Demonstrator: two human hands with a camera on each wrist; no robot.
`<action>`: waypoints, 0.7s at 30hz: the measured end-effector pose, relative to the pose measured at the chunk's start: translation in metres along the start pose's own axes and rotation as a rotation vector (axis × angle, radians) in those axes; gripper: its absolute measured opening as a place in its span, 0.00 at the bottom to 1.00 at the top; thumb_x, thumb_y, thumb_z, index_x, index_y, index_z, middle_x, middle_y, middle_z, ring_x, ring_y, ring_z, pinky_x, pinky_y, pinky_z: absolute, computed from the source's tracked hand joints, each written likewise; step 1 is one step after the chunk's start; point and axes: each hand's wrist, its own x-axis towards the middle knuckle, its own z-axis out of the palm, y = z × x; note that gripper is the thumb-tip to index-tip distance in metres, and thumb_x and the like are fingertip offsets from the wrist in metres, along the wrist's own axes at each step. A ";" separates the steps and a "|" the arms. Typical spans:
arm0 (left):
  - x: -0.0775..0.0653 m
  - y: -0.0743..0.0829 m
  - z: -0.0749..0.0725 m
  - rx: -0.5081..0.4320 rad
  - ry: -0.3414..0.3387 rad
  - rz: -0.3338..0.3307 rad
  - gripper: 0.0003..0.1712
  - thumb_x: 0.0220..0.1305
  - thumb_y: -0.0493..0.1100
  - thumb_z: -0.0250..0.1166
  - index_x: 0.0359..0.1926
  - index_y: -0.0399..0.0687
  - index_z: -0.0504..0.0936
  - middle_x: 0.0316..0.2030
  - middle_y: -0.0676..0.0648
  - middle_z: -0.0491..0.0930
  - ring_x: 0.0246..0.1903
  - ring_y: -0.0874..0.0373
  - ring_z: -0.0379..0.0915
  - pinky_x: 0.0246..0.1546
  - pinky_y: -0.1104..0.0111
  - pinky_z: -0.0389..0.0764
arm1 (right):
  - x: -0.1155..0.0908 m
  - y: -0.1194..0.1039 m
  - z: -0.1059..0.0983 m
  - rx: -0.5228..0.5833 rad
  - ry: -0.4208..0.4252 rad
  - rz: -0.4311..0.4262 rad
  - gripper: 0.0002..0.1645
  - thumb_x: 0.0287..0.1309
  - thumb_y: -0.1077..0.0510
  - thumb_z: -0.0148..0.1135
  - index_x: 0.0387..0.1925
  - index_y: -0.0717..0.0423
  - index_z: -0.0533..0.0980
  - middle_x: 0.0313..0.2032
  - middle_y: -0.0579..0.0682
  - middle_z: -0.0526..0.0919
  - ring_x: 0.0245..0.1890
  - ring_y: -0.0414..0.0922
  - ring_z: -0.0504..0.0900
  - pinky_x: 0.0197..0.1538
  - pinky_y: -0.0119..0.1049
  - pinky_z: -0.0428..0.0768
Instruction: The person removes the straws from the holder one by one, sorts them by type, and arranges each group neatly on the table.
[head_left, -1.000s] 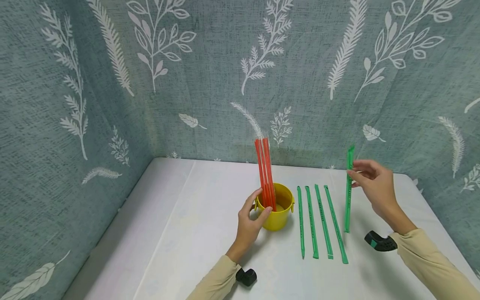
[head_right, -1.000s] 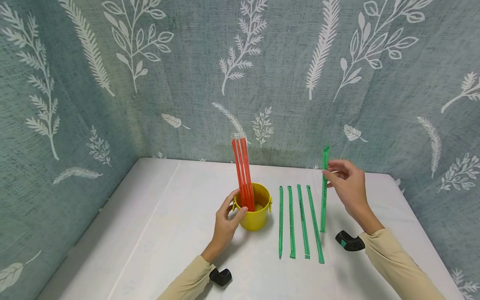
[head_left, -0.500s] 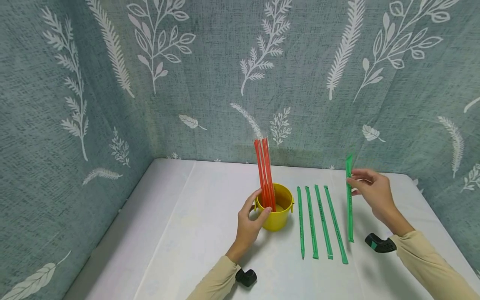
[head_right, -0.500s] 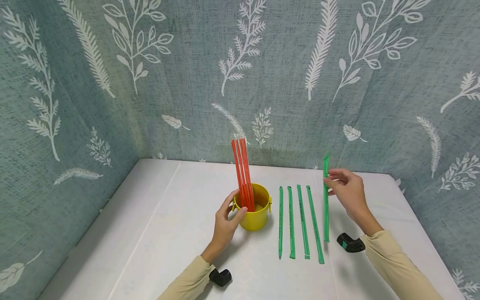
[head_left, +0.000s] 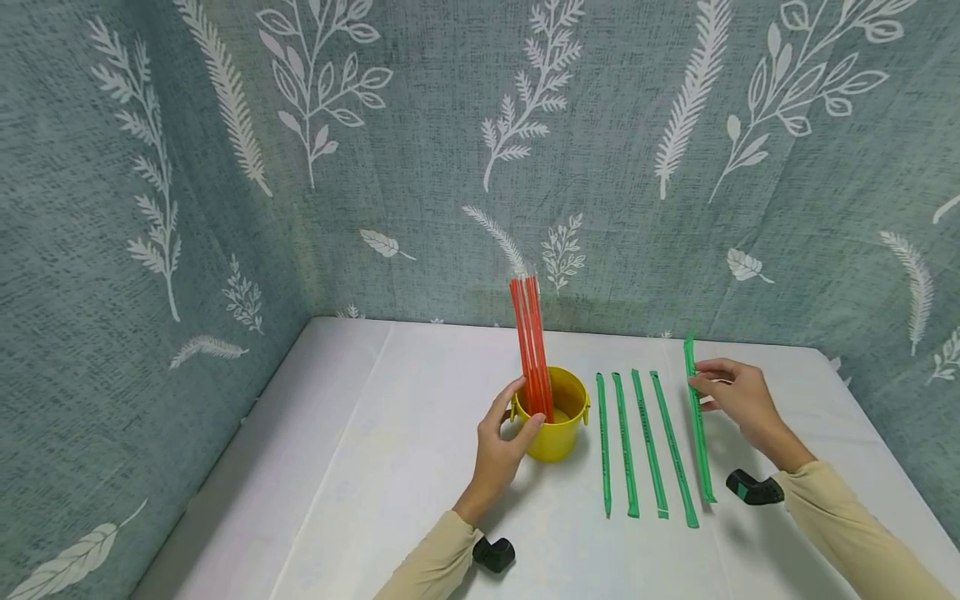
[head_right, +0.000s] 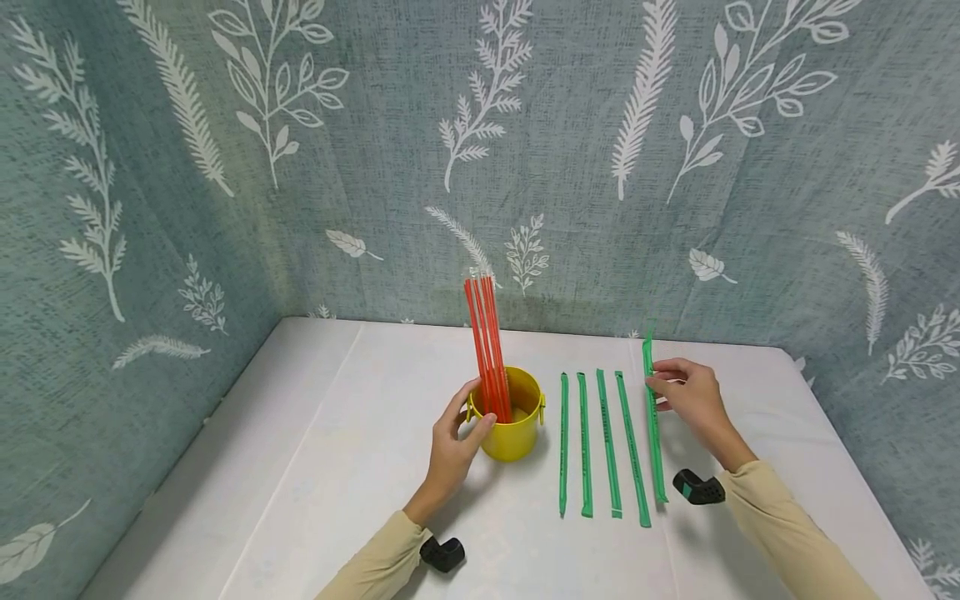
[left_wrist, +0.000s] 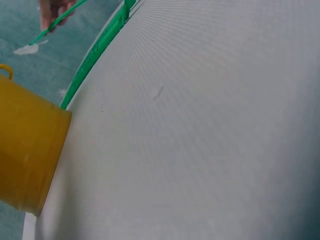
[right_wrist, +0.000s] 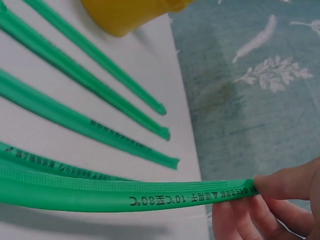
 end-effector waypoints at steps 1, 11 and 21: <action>0.000 0.000 0.000 -0.003 -0.001 0.001 0.29 0.56 0.37 0.59 0.59 0.41 0.64 0.58 0.45 0.65 0.57 0.55 0.59 0.46 0.54 0.66 | 0.001 0.003 0.002 -0.007 0.001 0.015 0.34 0.44 0.35 0.59 0.49 0.51 0.71 0.40 0.52 0.75 0.32 0.46 0.79 0.23 0.29 0.76; 0.000 0.001 -0.001 -0.008 -0.009 0.000 0.29 0.57 0.38 0.59 0.60 0.42 0.63 0.58 0.46 0.65 0.58 0.55 0.59 0.45 0.52 0.65 | -0.025 -0.024 0.007 -0.020 -0.068 0.045 0.30 0.51 0.42 0.58 0.47 0.61 0.70 0.35 0.55 0.78 0.26 0.45 0.79 0.23 0.37 0.77; 0.000 0.002 -0.001 0.004 -0.003 0.006 0.28 0.56 0.38 0.59 0.59 0.42 0.64 0.58 0.45 0.66 0.57 0.54 0.60 0.45 0.51 0.66 | -0.051 -0.080 0.011 -0.090 -0.117 0.140 0.21 0.55 0.58 0.53 0.47 0.70 0.70 0.35 0.61 0.77 0.23 0.41 0.78 0.22 0.31 0.76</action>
